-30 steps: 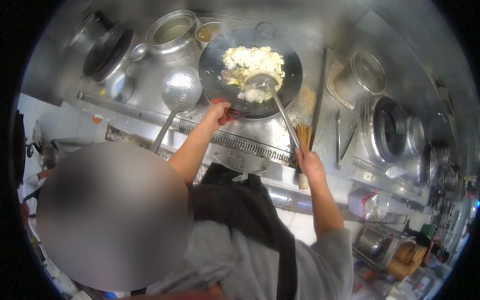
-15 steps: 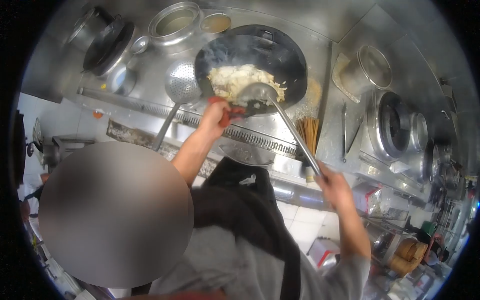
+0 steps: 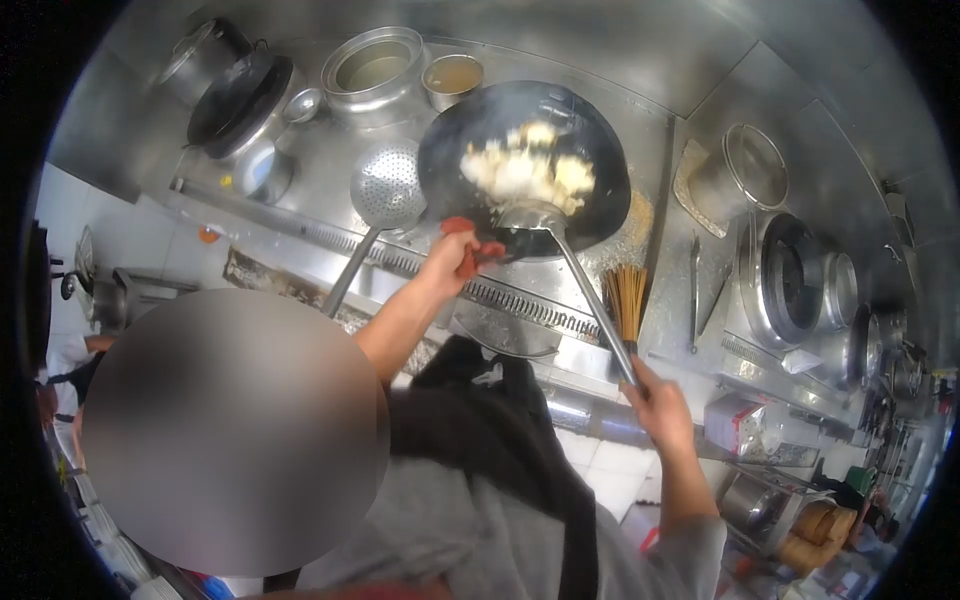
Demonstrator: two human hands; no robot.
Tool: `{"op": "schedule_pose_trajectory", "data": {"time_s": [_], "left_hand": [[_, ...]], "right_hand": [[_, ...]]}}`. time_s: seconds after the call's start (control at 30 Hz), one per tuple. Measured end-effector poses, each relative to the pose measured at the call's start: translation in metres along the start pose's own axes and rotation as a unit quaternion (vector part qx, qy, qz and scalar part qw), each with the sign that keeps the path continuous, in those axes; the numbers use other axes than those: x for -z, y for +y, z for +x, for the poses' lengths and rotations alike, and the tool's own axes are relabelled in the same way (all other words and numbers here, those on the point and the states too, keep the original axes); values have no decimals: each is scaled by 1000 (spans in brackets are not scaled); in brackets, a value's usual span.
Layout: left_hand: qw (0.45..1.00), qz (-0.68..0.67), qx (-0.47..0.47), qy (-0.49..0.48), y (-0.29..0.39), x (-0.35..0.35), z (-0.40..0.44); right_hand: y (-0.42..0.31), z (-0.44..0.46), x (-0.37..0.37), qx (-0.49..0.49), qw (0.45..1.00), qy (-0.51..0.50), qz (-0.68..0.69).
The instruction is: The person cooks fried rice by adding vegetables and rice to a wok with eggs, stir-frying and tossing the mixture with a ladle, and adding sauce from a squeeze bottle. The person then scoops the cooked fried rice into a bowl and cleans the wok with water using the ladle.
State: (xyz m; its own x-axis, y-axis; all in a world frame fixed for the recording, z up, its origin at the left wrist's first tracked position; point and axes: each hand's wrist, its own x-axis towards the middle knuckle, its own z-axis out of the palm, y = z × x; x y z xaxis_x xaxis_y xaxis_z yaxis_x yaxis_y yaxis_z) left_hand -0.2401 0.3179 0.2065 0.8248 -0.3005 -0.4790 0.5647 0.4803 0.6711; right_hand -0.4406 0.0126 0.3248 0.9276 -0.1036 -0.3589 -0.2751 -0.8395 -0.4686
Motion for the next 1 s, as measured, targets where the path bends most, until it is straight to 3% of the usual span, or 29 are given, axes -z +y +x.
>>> {"op": "schedule_pose_trajectory", "data": {"time_s": [0.1, 0.13, 0.17, 0.23, 0.3, 0.33, 0.37, 0.43, 0.47, 0.5, 0.57, 0.6, 0.67, 0.73, 0.8, 0.87, 0.97, 1.0], "left_hand": [[999, 25, 20, -36, -29, 30, 51], [998, 53, 26, 13, -31, 23, 32], [998, 54, 30, 5, -38, 20, 6], [991, 122, 26, 46, -42, 23, -33], [993, 67, 7, 100, -33, 13, -17], [988, 6, -9, 153, -29, 11, -9], [994, 46, -3, 98, -23, 17, 14], [997, 35, -11, 73, -20, 15, 54], [997, 27, -12, 73, -25, 15, 64], [995, 31, -30, 90, -29, 15, 75], [993, 25, -49, 108, -30, 12, 86], [992, 30, -53, 110, -30, 12, 86], [991, 29, -58, 116, -26, 12, 86], [994, 63, -36, 84, -22, 12, 85], [993, 56, -40, 94, -27, 13, 93], [992, 50, -38, 105, -31, 16, 97], [994, 61, -35, 86, -32, 21, 99], [994, 61, -32, 85, -32, 20, 97]], "right_hand": [[15, 49, -42, 75, 995, 61, -2], [25, 64, -61, 100, 991, 92, -12], [13, 67, -68, 45, 996, 80, -23], [5, 58, -81, 13, 990, 77, 115], [3, 46, -84, -101, 894, -17, 436], [7, 48, -79, -78, 851, -73, 515], [4, 53, -76, -77, 852, -75, 512], [-5, 65, -64, 0, 785, -19, 619], [-24, 66, -48, -6, 725, 15, 688], [-23, 73, -33, 47, 722, 20, 690], [-28, 84, -1, 102, 662, 98, 736], [-35, 95, 9, 104, 668, 93, 731], [-56, 126, 21, 203, 699, 329, 602], [-87, 176, 26, 294, 690, 409, 520], [-124, 224, 49, 414, 672, 384, 479], [-173, 256, 94, 386, 710, 393, 440], [-215, 229, 145, 460, 655, 337, 495], [-211, 219, 148, 514, 632, 265, 515]]}}
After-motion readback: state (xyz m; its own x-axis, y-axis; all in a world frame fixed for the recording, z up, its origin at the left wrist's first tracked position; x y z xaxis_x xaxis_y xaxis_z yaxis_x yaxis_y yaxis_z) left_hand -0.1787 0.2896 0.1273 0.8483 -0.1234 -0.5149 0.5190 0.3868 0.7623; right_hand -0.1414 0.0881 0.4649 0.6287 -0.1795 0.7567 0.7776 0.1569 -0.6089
